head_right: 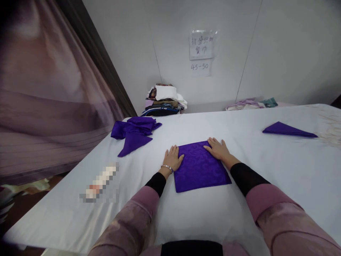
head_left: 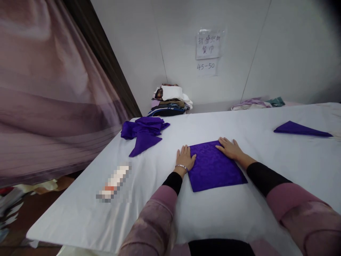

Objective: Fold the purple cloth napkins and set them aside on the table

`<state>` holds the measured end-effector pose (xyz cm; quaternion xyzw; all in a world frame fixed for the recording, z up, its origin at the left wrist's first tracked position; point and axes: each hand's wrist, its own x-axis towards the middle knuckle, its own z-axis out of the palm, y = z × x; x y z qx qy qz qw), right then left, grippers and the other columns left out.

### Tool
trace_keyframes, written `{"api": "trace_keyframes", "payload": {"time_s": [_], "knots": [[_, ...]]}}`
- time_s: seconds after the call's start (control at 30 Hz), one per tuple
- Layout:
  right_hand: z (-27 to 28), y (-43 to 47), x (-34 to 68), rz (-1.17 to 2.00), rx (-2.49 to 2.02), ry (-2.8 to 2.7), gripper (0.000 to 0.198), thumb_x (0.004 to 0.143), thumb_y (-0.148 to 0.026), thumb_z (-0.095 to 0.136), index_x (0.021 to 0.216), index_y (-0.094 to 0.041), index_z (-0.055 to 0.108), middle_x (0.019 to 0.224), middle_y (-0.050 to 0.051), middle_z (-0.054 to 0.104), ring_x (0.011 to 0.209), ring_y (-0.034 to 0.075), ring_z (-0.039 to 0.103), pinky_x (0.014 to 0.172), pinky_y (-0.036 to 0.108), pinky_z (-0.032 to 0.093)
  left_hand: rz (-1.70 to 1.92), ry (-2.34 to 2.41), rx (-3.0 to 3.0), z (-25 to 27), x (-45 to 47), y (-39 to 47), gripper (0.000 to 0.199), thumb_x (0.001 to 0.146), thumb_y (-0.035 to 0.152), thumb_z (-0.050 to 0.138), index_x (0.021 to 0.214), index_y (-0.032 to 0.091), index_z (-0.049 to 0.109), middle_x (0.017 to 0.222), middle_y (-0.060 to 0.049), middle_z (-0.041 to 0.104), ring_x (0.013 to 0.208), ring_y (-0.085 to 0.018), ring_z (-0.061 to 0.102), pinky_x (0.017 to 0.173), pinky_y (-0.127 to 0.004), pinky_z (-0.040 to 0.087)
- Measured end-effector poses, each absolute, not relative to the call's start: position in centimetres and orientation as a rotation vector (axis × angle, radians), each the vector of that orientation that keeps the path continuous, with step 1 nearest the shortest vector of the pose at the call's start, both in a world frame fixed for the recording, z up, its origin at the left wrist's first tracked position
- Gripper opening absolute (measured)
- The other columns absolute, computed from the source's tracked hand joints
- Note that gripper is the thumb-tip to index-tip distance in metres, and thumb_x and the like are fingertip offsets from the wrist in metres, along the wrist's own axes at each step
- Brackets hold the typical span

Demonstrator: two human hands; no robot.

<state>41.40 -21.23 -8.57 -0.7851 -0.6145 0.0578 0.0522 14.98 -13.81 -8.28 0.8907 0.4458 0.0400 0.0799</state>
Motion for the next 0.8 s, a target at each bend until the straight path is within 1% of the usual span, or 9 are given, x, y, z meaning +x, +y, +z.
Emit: {"api": "trace_keyframes", "payload": {"time_s": [0.1, 0.2, 0.27, 0.33, 0.4, 0.5, 0.6, 0.8], "knots": [[-7.6, -22.1, 40.9, 0.169, -2.455, -1.77, 0.068, 0.089, -0.059, 0.018, 0.138, -0.016, 0.037, 0.147, 0.012, 0.031, 0.137, 0.03, 0.02, 0.105, 0.062, 0.012, 0.142, 1.31, 2.631, -8.2, 15.1, -13.7, 0.064, 0.091, 0.05, 0.024, 0.141, 0.01, 0.029, 0.151, -0.011, 0.021, 0.14, -0.025, 0.013, 0.112, -0.048, 0.01], [-7.0, -23.3, 38.5, 0.111, -2.355, -1.826, 0.071, 0.089, -0.06, 0.02, 0.14, -0.014, 0.033, 0.149, 0.013, 0.026, 0.138, 0.028, 0.015, 0.108, 0.056, 0.01, 0.172, 1.267, 2.571, -7.7, 15.2, -13.3, 0.064, 0.09, 0.049, 0.028, 0.141, 0.01, 0.028, 0.151, -0.013, 0.02, 0.139, -0.026, 0.013, 0.112, -0.049, 0.008], [-6.9, -24.1, 36.3, 0.123, -2.214, -1.956, 0.071, 0.089, -0.061, 0.019, 0.142, -0.014, 0.031, 0.15, 0.011, 0.025, 0.139, 0.025, 0.014, 0.11, 0.052, 0.009, 0.245, 1.252, 2.49, -7.3, 14.8, -13.3, 0.063, 0.091, 0.046, 0.03, 0.142, 0.009, 0.026, 0.151, -0.014, 0.019, 0.139, -0.025, 0.014, 0.112, -0.047, 0.011], [-6.9, -24.8, 34.3, 0.167, -2.084, -2.071, 0.072, 0.089, -0.061, 0.018, 0.143, -0.016, 0.031, 0.149, 0.01, 0.025, 0.138, 0.024, 0.014, 0.11, 0.05, 0.009, 0.369, 1.263, 2.408, -7.1, 13.8, -13.7, 0.059, 0.092, 0.04, 0.029, 0.141, 0.007, 0.027, 0.151, -0.015, 0.018, 0.139, -0.024, 0.014, 0.112, -0.043, 0.017], [-6.9, -24.9, 32.6, 0.194, -1.988, -2.142, 0.071, 0.089, -0.062, 0.017, 0.143, -0.018, 0.03, 0.149, 0.009, 0.027, 0.138, 0.024, 0.015, 0.11, 0.051, 0.009, 0.468, 1.248, 2.38, -7.2, 12.2, -14.8, 0.053, 0.093, 0.034, 0.029, 0.14, 0.009, 0.032, 0.15, -0.014, 0.023, 0.139, -0.023, 0.015, 0.111, -0.042, 0.021], [-6.5, -24.1, 30.6, 0.206, -1.892, -2.225, 0.07, 0.088, -0.062, 0.018, 0.142, -0.02, 0.032, 0.148, 0.009, 0.03, 0.138, 0.025, 0.018, 0.11, 0.05, 0.01, 0.513, 1.183, 2.405, -7.4, 9.7, -16.4, 0.046, 0.092, 0.029, 0.033, 0.136, 0.016, 0.04, 0.146, -0.011, 0.033, 0.137, -0.023, 0.023, 0.11, -0.045, 0.021], [-6.0, -22.4, 28.3, 0.225, -1.822, -2.317, 0.07, 0.089, -0.061, 0.02, 0.141, -0.018, 0.034, 0.147, 0.011, 0.03, 0.137, 0.025, 0.019, 0.11, 0.05, 0.011, 0.536, 1.22, 2.403, -6.9, 8.3, -16.3, 0.043, 0.092, 0.023, 0.032, 0.133, 0.018, 0.044, 0.142, -0.008, 0.041, 0.135, -0.021, 0.029, 0.11, -0.044, 0.024], [-6.7, -20.0, 24.7, 0.235, -1.832, -2.387, 0.066, 0.091, -0.055, 0.019, 0.141, -0.015, 0.034, 0.146, 0.013, 0.032, 0.137, 0.028, 0.019, 0.109, 0.053, 0.01, 0.367, 1.154, 2.494, -5.8, 10.6, -12.6, 0.045, 0.092, 0.018, 0.029, 0.134, 0.017, 0.042, 0.14, -0.004, 0.044, 0.133, -0.014, 0.032, 0.11, -0.029, 0.026]]}}
